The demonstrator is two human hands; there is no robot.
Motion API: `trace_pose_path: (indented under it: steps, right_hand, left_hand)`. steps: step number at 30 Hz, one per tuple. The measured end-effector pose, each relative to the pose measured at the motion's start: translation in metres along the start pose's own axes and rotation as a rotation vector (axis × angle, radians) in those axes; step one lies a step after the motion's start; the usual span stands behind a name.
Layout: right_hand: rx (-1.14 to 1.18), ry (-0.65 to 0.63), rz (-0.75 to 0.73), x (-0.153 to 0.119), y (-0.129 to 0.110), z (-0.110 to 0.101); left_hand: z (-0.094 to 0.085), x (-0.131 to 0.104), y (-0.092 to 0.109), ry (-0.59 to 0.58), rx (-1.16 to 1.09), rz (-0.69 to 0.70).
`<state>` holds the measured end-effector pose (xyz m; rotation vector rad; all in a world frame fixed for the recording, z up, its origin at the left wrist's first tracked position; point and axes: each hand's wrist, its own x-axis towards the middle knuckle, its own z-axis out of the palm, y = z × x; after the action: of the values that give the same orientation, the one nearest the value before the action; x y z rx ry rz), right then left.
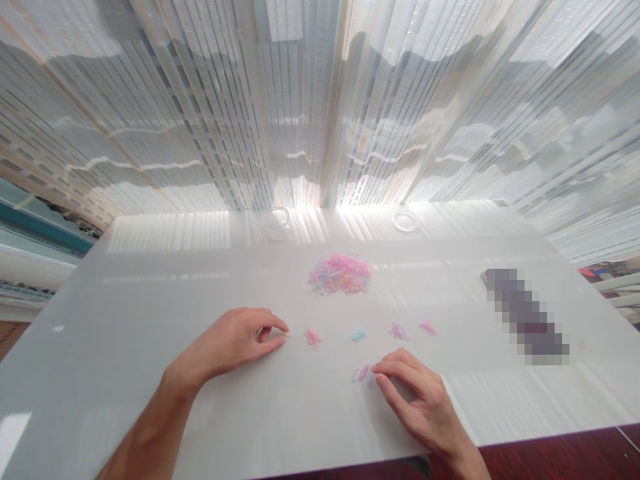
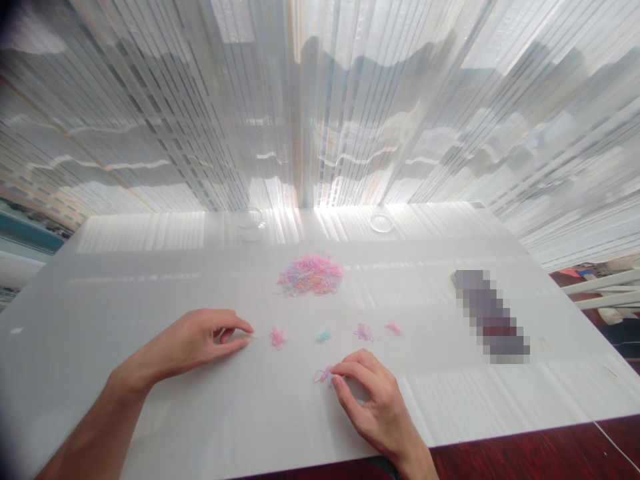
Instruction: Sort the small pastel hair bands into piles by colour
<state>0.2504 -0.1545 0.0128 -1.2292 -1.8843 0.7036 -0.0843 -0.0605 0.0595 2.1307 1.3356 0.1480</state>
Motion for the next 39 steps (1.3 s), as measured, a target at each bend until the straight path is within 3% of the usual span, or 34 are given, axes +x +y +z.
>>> trace_pose_path:
  steps: [4,7,11,15,24,31,39]
  right_hand:
    - [-0.01,0.086,0.01,-0.002,0.003,0.001]
    - [-0.049,0.198,0.036,-0.002,0.004,0.001]
    - [-0.084,0.231,0.059,-0.001,0.003,0.001]
    - [-0.077,0.205,0.048,0.0,0.004,0.002]
    - [-0.067,0.105,0.02,-0.003,0.006,0.002]
    - [-0.194,0.022,-0.07,-0.004,0.008,0.007]
    - [-0.237,0.011,-0.092,-0.003,0.007,0.007]
  left_hand:
    - [0.0,-0.001,0.004,0.024,-0.03,0.039]
    - [0.009,0.002,0.012,0.136,-0.036,0.16]
    - [0.037,0.008,0.034,0.274,-0.085,0.414]
    - [0.067,0.009,0.058,0.18,-0.033,0.512]
    - [0.101,0.009,0.094,0.203,0.256,0.377]
    - [0.118,0.011,0.086,0.351,0.231,0.432]
    - [0.118,0.009,0.081,0.354,0.137,0.457]
